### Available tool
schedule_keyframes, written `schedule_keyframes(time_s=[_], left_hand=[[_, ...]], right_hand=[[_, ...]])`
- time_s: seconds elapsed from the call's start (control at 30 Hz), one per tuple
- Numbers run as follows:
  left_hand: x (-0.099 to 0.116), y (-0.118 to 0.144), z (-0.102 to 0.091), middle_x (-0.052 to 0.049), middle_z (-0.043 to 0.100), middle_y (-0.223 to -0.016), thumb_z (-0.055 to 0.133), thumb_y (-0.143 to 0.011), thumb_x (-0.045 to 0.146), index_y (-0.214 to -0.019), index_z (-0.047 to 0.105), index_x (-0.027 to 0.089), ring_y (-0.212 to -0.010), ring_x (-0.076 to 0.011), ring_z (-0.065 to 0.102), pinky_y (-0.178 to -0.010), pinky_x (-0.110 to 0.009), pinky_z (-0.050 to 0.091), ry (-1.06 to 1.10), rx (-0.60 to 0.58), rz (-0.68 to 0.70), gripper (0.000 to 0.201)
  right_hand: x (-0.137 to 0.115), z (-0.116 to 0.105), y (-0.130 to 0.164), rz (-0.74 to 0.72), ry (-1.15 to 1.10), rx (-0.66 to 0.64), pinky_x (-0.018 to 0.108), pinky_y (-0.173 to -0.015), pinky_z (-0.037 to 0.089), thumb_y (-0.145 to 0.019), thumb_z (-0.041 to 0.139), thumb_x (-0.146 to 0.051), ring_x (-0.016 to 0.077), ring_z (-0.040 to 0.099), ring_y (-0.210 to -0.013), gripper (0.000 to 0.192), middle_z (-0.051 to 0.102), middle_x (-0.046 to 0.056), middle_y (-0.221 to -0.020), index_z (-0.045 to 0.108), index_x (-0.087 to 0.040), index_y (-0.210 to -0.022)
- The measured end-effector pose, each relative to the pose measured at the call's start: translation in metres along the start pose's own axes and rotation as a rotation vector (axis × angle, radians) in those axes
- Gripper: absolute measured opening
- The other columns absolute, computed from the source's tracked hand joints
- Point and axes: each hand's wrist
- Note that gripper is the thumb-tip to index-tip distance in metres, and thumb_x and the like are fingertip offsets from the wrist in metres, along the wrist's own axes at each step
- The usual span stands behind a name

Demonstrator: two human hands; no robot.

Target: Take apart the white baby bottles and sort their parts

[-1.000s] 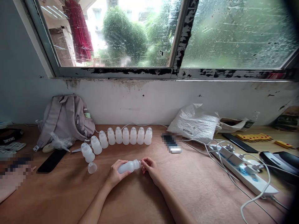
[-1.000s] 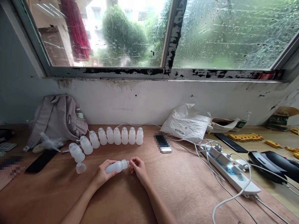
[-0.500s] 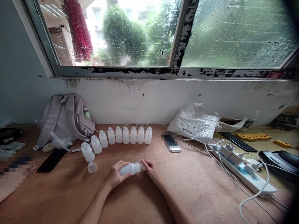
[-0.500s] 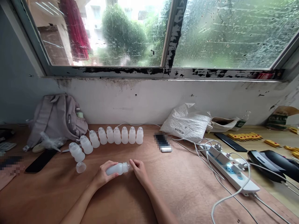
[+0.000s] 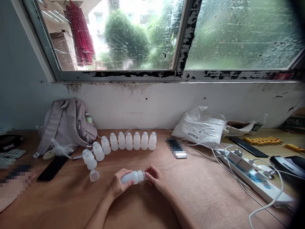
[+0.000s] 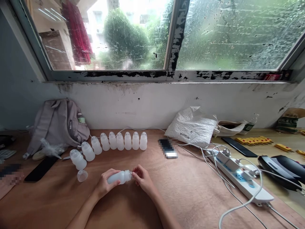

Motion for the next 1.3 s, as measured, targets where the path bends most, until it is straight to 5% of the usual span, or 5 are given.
schedule_keyframes(time_s=[0.37, 0.5, 0.87, 1.07, 1.3], left_hand=[[-0.001, 0.005, 0.005, -0.007, 0.061, -0.096, 0.059, -0.071, 0.037, -0.102, 0.059, 0.02, -0.087, -0.0203, 0.057, -0.077, -0.03, 0.046, -0.024, 0.079, 0.056, 0.036], [0.012, 0.004, 0.017, -0.007, 0.064, -0.083, 0.054, -0.074, 0.043, -0.091, 0.061, 0.016, -0.074, -0.0184, 0.059, -0.066, -0.027, 0.046, 0.209, 0.104, -0.146, 0.033], [0.04, 0.006, 0.046, -0.011, 0.061, -0.081, 0.051, -0.074, 0.043, -0.102, 0.054, 0.007, -0.058, -0.0116, 0.057, -0.054, -0.021, 0.042, 1.317, -0.455, -0.696, 0.046], [0.043, 0.004, 0.039, -0.005, 0.058, -0.071, 0.054, -0.067, 0.039, -0.09, 0.056, 0.011, -0.055, -0.0119, 0.054, -0.053, -0.024, 0.039, 1.263, -0.565, -0.697, 0.037], [0.062, 0.002, 0.037, 0.0, 0.055, -0.069, 0.065, -0.06, 0.031, -0.083, 0.056, 0.014, -0.06, -0.0118, 0.051, -0.055, -0.023, 0.038, 0.803, -0.253, -0.566, 0.031]], right_hand=[[-0.004, 0.005, 0.001, -0.015, 0.161, 0.207, 0.022, -0.039, 0.03, -0.075, 0.053, -0.045, 0.0079, 0.038, -0.036, 0.035, 0.042, -0.006, -0.042, 0.046, -0.018, -0.055], [-0.018, 0.006, 0.005, -0.017, -0.122, 0.115, 0.026, -0.057, 0.045, -0.073, 0.058, -0.044, 0.0162, 0.057, -0.068, 0.027, 0.061, 0.002, -0.076, 0.057, -0.021, -0.088], [-0.033, 0.013, 0.015, 0.124, -0.579, -0.05, 0.042, -0.088, 0.038, -0.068, 0.062, -0.043, 0.0284, 0.049, -0.107, 0.036, 0.059, 0.012, -0.11, 0.059, -0.02, -0.096], [-0.038, 0.02, 0.021, 0.124, -0.664, -0.23, 0.044, -0.089, 0.036, -0.065, 0.061, -0.049, 0.0294, 0.04, -0.116, 0.055, 0.052, 0.012, -0.12, 0.052, -0.02, -0.111], [-0.036, 0.021, 0.017, 0.15, -0.579, -0.022, 0.041, -0.091, 0.034, -0.069, 0.06, -0.042, 0.0266, 0.046, -0.11, 0.037, 0.059, 0.011, -0.11, 0.059, -0.018, -0.098]])
Point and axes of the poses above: each hand's wrist, its own y-axis away from the middle knuckle, its own z-axis out of the palm, x = y × z
